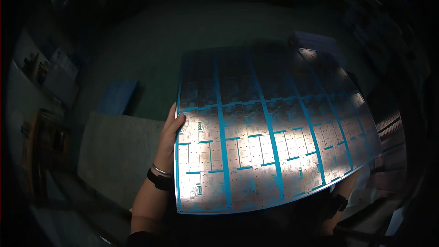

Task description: Inspecting thin metal plates and recording data on a process sheet.

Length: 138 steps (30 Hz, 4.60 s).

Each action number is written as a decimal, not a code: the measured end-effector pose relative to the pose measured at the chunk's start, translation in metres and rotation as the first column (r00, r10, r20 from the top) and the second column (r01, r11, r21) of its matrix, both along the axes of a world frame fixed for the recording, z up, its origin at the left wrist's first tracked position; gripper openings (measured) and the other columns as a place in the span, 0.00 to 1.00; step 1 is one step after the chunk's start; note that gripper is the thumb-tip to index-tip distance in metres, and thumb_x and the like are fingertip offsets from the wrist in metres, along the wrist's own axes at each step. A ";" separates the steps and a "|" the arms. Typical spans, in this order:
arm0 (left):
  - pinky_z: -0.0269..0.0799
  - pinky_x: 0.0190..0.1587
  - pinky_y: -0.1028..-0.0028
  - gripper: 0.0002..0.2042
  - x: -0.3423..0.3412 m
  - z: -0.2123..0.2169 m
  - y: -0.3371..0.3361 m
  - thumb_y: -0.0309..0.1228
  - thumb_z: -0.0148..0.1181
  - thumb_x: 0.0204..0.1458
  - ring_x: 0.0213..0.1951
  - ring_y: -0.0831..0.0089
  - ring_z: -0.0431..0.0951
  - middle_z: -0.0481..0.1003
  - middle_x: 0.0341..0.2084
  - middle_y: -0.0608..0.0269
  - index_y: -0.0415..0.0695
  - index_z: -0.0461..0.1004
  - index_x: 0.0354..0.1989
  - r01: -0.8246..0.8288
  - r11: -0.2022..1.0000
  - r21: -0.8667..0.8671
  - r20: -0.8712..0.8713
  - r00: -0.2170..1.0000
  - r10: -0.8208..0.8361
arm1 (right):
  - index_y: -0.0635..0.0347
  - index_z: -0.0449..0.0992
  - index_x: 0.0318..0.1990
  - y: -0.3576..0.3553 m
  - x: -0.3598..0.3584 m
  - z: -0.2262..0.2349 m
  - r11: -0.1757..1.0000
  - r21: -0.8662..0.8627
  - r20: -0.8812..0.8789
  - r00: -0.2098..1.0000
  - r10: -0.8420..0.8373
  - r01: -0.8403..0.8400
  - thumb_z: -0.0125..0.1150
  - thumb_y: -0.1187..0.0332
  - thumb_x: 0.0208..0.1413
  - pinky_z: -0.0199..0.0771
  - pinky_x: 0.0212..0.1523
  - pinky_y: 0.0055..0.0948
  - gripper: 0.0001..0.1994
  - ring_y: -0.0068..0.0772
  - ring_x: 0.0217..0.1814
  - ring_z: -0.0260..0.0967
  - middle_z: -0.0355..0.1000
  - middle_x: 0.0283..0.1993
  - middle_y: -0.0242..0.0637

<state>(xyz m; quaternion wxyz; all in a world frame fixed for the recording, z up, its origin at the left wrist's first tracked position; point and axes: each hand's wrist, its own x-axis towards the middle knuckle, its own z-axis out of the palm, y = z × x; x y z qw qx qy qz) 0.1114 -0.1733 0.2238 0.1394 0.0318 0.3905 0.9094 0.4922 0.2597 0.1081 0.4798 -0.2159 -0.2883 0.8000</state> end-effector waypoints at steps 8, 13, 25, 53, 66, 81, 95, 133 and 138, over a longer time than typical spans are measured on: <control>0.61 0.57 0.68 0.35 -0.003 -0.006 0.005 0.31 0.57 0.51 0.58 0.65 0.60 0.58 0.56 0.52 0.44 0.43 0.64 0.005 0.994 -0.108 -0.100 0.995 -0.016 | 0.67 0.61 0.55 0.100 -0.167 0.007 0.971 -0.063 -0.238 0.948 0.211 -0.232 0.32 0.57 0.64 0.57 0.60 0.40 0.23 0.44 0.58 0.59 0.60 0.58 0.47; 0.65 0.55 0.68 0.36 -0.002 -0.015 0.000 0.29 0.58 0.50 0.56 0.67 0.62 0.59 0.54 0.57 0.47 0.42 0.63 0.087 0.995 -0.043 -0.144 0.985 -0.093 | 0.63 0.68 0.48 0.096 -0.162 0.005 0.971 -0.046 -0.189 0.956 0.224 -0.236 0.37 0.57 0.63 0.64 0.54 0.36 0.19 0.41 0.53 0.64 0.67 0.51 0.44; 0.72 0.48 0.69 0.30 -0.009 -0.044 0.004 0.25 0.51 0.54 0.51 0.70 0.68 0.63 0.52 0.58 0.51 0.45 0.63 -0.003 0.988 0.154 0.001 1.000 0.003 | 0.57 0.72 0.37 0.036 -0.206 0.095 0.986 0.030 -0.143 0.975 0.167 -0.165 0.47 0.60 0.61 0.70 0.45 0.29 0.11 0.27 0.42 0.69 0.72 0.36 0.34; 0.61 0.50 0.78 0.15 -0.087 -0.111 0.017 0.37 0.43 0.60 0.47 0.77 0.68 0.70 0.45 0.61 0.39 0.68 0.48 -0.064 0.933 -0.353 0.077 0.992 0.097 | 0.64 0.67 0.50 0.077 -0.276 0.127 0.586 0.594 0.444 0.832 0.333 -0.551 0.48 0.65 0.61 0.60 0.48 0.13 0.15 0.14 0.44 0.62 0.67 0.45 0.30; 0.51 0.19 0.86 0.12 -0.037 -0.088 0.047 0.34 0.45 0.60 0.18 0.90 0.56 0.60 0.15 0.77 0.45 0.65 0.24 -0.053 0.952 -0.301 0.090 0.992 0.083 | 0.64 0.71 0.44 0.063 -0.263 0.100 0.724 0.534 0.783 0.578 -0.229 -0.436 0.43 0.57 0.62 0.64 0.43 0.17 0.18 0.19 0.41 0.65 0.70 0.40 0.29; 0.52 0.21 0.83 0.08 0.002 -0.073 0.048 0.31 0.49 0.57 0.19 0.89 0.55 0.58 0.14 0.78 0.39 0.69 0.31 -0.004 0.906 -0.424 0.111 0.992 0.056 | 0.59 0.71 0.34 0.081 -0.241 0.070 0.759 0.406 0.821 0.568 -0.059 -0.509 0.43 0.60 0.63 0.63 0.35 0.18 0.14 0.16 0.33 0.62 0.67 0.30 0.25; 0.54 0.22 0.84 0.07 0.010 -0.070 0.049 0.29 0.52 0.56 0.21 0.90 0.58 0.63 0.16 0.76 0.39 0.69 0.29 -0.041 0.886 -0.462 0.039 0.997 0.067 | 0.62 0.72 0.43 0.073 -0.238 0.059 0.822 0.462 0.782 0.590 -0.201 -0.332 0.45 0.59 0.62 0.65 0.43 0.21 0.15 0.21 0.40 0.65 0.70 0.39 0.30; 0.52 0.22 0.84 0.08 0.037 -0.070 0.040 0.28 0.47 0.58 0.21 0.86 0.57 0.60 0.18 0.75 0.43 0.66 0.26 -0.110 0.836 -0.537 0.011 0.991 0.137 | 0.58 0.69 0.33 0.050 -0.228 0.043 0.834 0.473 0.677 0.723 -0.138 -0.284 0.44 0.60 0.62 0.60 0.39 0.19 0.13 0.16 0.35 0.59 0.62 0.32 0.23; 0.54 0.22 0.85 0.07 0.046 -0.095 0.032 0.29 0.46 0.58 0.19 0.85 0.59 0.64 0.20 0.74 0.43 0.68 0.28 -0.086 0.895 -0.439 0.102 0.984 0.144 | 0.58 0.69 0.32 0.040 -0.224 0.055 0.808 0.486 0.709 0.691 -0.142 -0.333 0.44 0.60 0.62 0.60 0.37 0.18 0.12 0.15 0.34 0.58 0.62 0.30 0.22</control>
